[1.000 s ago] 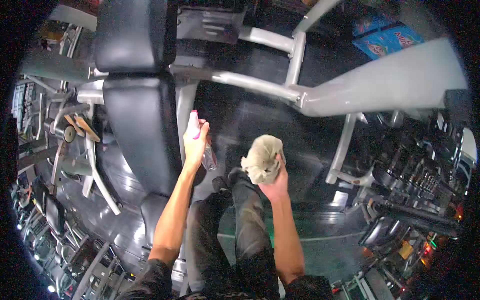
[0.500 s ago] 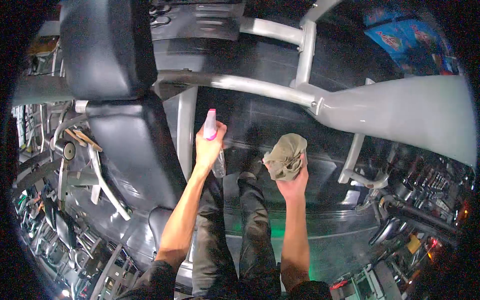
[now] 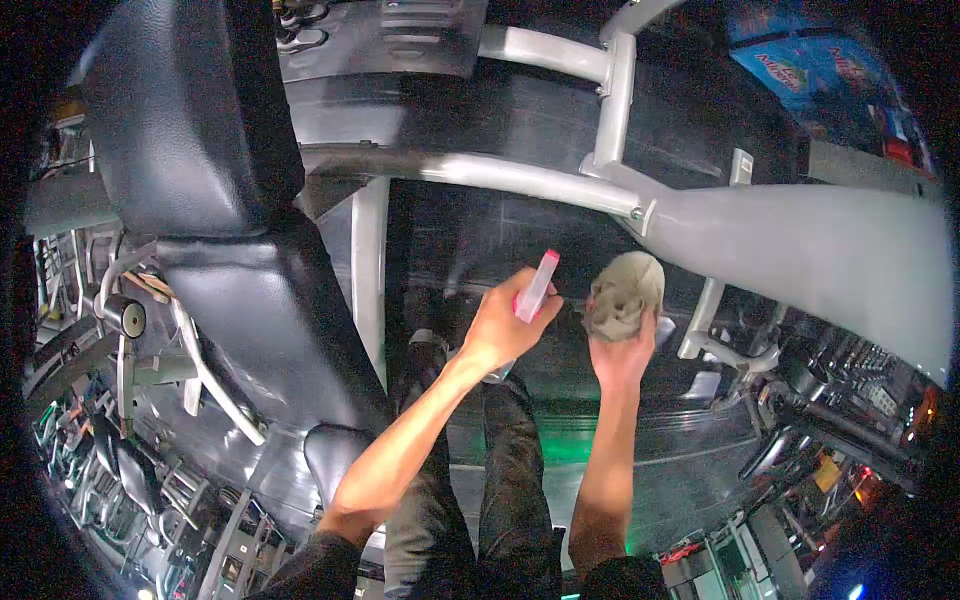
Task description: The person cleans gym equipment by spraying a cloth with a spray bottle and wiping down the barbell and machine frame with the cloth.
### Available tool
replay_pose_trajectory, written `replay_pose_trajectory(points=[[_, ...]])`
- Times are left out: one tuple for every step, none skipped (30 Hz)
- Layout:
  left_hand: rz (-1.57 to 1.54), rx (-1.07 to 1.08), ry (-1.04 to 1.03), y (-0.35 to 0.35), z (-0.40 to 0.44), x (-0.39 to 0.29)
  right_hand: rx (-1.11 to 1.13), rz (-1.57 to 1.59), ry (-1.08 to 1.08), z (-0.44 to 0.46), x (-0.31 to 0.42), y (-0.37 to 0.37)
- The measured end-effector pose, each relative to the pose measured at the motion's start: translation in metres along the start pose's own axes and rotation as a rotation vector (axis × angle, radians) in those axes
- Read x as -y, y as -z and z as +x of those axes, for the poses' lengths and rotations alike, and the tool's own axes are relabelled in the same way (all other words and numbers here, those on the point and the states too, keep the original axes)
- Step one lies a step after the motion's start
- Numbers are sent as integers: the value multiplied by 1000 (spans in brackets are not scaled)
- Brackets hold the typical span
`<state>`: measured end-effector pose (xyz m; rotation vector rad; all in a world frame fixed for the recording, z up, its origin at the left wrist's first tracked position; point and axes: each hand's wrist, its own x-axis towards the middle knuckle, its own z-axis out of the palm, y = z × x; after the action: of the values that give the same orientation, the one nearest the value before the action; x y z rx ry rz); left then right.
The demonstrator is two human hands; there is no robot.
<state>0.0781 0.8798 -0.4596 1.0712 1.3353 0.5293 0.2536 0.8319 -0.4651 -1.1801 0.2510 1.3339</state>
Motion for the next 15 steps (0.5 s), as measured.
replay_pose_trajectory(points=[[1,-3,7,6,-4,1,-69,-24,-38,7,-4,-8],[-25,-42,-87,14,-8,3,7,-127,-74,16,-11,-11],[-51,-80,-183,21,-12,5,53,-209,-72,29,-23,-23],[-74,-167,-292,29,-16,8,98,-289,-69,43,-41,-40],[-22,-144,-195,44,-23,9,119,-390,19,46,-60,-73],[43,-228,-236,55,-28,7,162,-666,135,65,-84,-91],[-43,-211,-96,65,-34,15,393,-768,440,72,-107,-116],[-5,-249,-115,75,-38,28,440,-1002,659,77,-128,-154],[-30,-300,-85,84,-44,30,542,-1259,1036,81,-144,-184],[134,-350,-114,94,-48,33,597,-1417,1084,99,-175,-197],[143,-399,-84,100,-50,27,698,-1650,1203,109,-202,-203],[121,-417,-25,105,-54,25,810,-1844,1349,120,-229,-210],[100,-412,20,109,-54,22,781,-1745,1302,124,-249,-203],[116,-391,24,114,-53,20,774,-1788,1294,124,-252,-203],[134,-370,30,117,-53,18,766,-1830,1283,124,-253,-198]])
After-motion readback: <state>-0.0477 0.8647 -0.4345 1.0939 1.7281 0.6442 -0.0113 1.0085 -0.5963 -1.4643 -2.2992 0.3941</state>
